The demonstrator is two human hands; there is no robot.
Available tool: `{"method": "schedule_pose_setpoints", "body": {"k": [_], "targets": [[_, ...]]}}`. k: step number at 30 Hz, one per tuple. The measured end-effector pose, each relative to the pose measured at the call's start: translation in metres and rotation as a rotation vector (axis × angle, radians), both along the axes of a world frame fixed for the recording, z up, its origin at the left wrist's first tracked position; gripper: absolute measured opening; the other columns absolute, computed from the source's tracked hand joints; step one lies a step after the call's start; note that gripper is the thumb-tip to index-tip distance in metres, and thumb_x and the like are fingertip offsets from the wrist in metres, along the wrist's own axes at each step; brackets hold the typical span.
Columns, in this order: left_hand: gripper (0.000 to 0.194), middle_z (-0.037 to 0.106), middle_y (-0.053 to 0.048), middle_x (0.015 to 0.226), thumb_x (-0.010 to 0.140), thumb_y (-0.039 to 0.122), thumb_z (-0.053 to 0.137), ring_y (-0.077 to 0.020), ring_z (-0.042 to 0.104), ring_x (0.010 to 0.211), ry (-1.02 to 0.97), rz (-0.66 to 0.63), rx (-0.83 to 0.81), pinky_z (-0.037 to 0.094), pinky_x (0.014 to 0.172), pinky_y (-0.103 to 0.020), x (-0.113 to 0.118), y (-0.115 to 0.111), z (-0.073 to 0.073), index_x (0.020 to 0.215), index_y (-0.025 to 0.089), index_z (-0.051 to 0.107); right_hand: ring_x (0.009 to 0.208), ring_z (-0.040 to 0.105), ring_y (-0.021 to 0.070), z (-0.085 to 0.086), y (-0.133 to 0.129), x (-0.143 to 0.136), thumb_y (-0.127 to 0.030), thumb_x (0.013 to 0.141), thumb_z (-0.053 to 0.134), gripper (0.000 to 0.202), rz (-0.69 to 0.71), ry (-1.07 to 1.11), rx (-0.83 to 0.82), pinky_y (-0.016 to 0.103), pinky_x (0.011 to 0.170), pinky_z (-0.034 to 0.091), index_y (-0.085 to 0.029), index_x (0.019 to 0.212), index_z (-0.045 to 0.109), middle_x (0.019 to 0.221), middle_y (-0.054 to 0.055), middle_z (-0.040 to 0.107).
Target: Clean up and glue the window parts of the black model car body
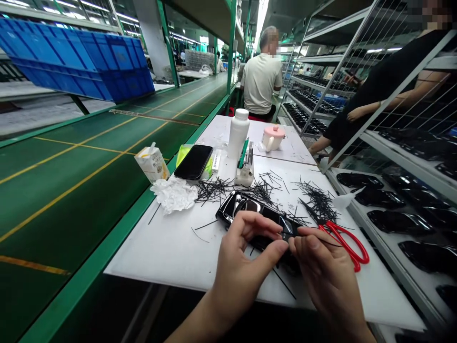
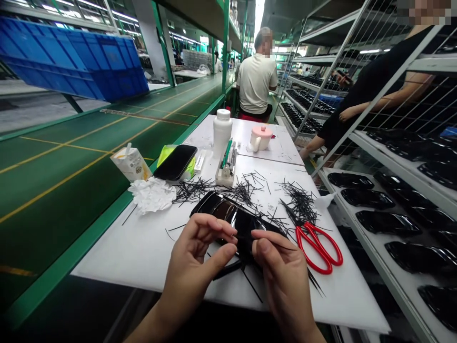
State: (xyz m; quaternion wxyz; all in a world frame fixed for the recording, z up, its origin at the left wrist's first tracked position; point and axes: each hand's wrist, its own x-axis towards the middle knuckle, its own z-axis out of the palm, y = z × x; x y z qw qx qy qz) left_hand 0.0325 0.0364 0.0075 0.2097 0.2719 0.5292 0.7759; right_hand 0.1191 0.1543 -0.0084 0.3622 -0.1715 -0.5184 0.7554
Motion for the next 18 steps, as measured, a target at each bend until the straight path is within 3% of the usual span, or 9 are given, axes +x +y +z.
{"method": "schedule_pose_setpoints", "body": {"k": [4,6,13,18], "targets": [[0.02,0.07,0.004,0.086,0.081,0.01,0.073,-0.0094,0.067,0.083,-0.057,0.051,0.018,0.054,0.078,-0.018,0.006,0.009,0.003,0.088,0.023,0.06,0.052,0.06,0.0127,-0.011,0.0,0.007,-0.037,0.075,0.083,0.015,-0.018,-0.038,0.039,0.023,0.05,0.052,-0.027,0.086,0.08,0.062,0.004,0.07],[0.019,0.069,0.004,0.084,0.081,0.009,0.073,-0.0091,0.067,0.081,-0.06,0.066,0.014,0.054,0.076,-0.017,0.007,0.012,0.005,0.086,0.022,0.06,0.061,0.067,0.0173,-0.015,0.001,0.011,-0.038,0.077,0.081,0.015,-0.024,-0.072,0.103,0.026,0.055,0.056,-0.027,0.088,0.08,0.071,0.006,0.074],[0.017,0.07,0.003,0.083,0.081,0.012,0.074,-0.0107,0.067,0.08,0.077,0.085,-0.051,0.054,0.075,-0.02,0.011,0.017,0.006,0.086,0.022,0.061,0.061,0.064,0.0133,-0.003,0.01,0.017,-0.028,0.081,0.077,0.01,-0.067,-0.083,0.457,0.019,0.055,0.055,-0.028,0.091,0.076,0.073,0.001,0.07],[0.016,0.071,0.003,0.083,0.081,0.012,0.074,-0.0105,0.067,0.08,0.179,0.076,-0.086,0.054,0.076,-0.02,0.013,0.019,0.007,0.087,0.022,0.063,0.064,0.064,0.0138,0.001,0.014,0.017,-0.023,0.084,0.073,0.002,-0.112,-0.071,0.53,0.019,0.057,0.055,-0.025,0.083,0.073,0.073,0.001,0.068]]}}
